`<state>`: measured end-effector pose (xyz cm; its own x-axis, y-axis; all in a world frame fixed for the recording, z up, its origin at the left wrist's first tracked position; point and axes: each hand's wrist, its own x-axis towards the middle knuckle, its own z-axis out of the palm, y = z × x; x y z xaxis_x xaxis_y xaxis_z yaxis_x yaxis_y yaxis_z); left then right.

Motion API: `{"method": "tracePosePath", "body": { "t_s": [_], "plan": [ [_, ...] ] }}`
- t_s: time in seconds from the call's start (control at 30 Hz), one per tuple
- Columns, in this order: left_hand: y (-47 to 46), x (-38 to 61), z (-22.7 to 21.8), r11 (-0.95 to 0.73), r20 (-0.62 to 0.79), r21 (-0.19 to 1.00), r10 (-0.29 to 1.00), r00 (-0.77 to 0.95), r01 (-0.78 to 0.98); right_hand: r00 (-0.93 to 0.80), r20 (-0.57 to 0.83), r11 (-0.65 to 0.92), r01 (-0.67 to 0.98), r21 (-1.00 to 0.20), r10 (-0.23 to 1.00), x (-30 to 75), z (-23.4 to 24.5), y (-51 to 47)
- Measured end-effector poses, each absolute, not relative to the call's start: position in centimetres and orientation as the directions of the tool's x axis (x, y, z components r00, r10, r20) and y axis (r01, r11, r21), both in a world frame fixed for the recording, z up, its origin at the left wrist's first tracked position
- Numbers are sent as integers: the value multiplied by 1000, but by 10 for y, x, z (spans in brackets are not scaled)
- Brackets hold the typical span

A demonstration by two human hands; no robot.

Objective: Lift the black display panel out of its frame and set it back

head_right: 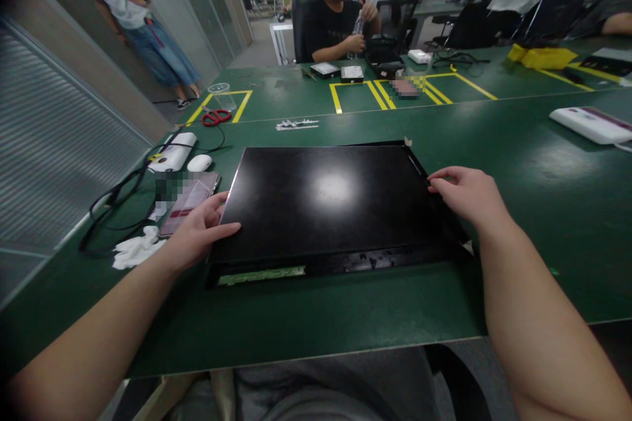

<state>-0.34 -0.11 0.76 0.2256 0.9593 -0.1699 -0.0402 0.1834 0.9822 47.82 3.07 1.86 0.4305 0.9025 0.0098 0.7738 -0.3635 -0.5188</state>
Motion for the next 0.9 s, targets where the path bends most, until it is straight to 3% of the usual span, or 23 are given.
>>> {"method": "tracePosePath", "body": {
  "t_s": [0.3,0.67,0.9],
  "plan": [
    [-1,-5,9,227,-212,973,954,214,-46,456,-71,-403,691,-599,887,483,16,31],
    [-1,-6,7,203,-187,978,956,228,-49,425,-30,-384,785,-486,905,478,19,32],
    [-1,-6,5,197,-183,980,955,234,-35,415,-21,-369,783,-500,910,479,18,32]
  ]
}}
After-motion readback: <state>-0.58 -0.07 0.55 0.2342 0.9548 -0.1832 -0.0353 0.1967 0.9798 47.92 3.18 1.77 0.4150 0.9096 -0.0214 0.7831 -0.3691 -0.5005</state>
